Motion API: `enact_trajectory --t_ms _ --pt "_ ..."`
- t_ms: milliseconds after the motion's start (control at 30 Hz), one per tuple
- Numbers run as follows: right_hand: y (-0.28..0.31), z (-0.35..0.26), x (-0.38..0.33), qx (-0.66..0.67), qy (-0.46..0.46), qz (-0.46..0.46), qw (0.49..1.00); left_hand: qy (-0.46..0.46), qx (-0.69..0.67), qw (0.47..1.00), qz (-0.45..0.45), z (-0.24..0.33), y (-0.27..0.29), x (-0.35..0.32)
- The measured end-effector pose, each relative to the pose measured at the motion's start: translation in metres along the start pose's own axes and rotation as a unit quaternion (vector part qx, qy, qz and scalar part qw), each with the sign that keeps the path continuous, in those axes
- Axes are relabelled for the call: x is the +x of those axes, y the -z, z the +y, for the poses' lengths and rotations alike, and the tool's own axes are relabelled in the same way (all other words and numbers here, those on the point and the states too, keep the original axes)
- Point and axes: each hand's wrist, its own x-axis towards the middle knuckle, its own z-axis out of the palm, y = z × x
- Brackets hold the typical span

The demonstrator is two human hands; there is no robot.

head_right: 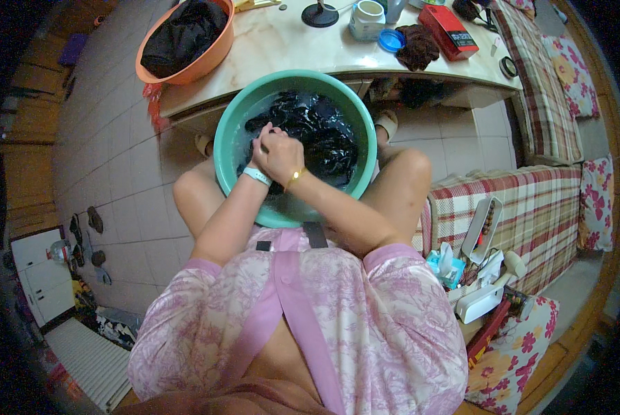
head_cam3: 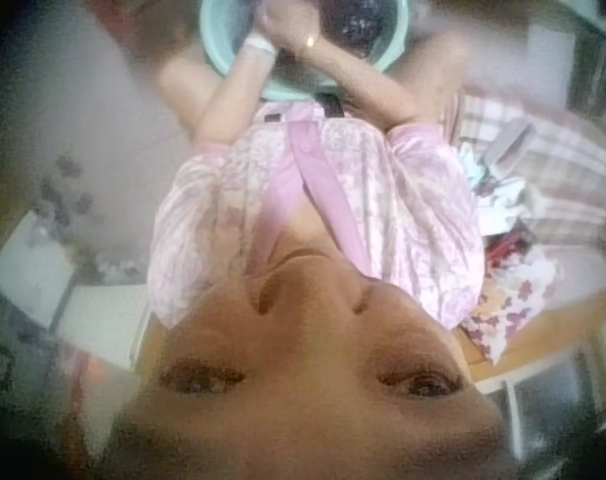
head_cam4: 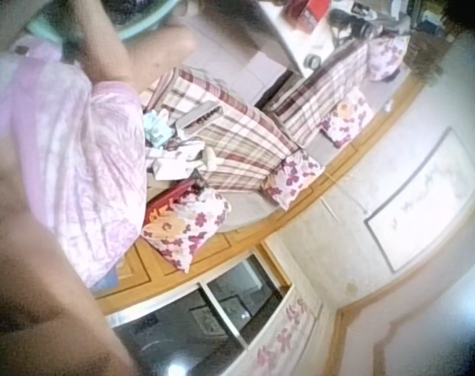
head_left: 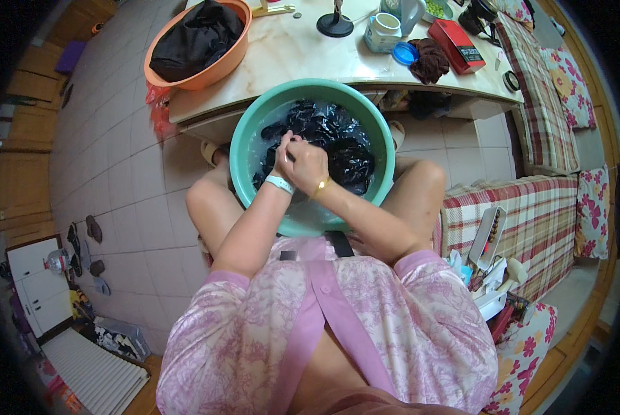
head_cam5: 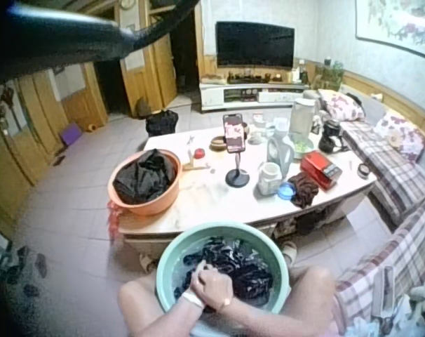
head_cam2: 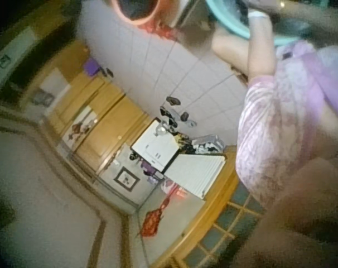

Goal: The person washes black clothing by hand in a basin of soapy water, scrubbing the fabric and later adding liquid detergent from a bottle.

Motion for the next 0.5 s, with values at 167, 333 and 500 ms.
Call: enact_trajectory --t_ms 167,333,500 --pt "-0.014 0.06 0.03 -0.029 -0.1 0.067 0.992 0.004 0.341 0.8 0.494 -0.035 -0.1 0.019" --pt "-0.014 0.011 0.002 0.063 -0.014 0.098 0.993 0.01 0.011 1.0 -0.008 -0.003 -0.032 0.003" --pt "0.0 0.037 0.015 0.008 -0.14 -0.052 0.989 0.0 0.297 0.798 0.524 -0.027 -0.11 0.005"
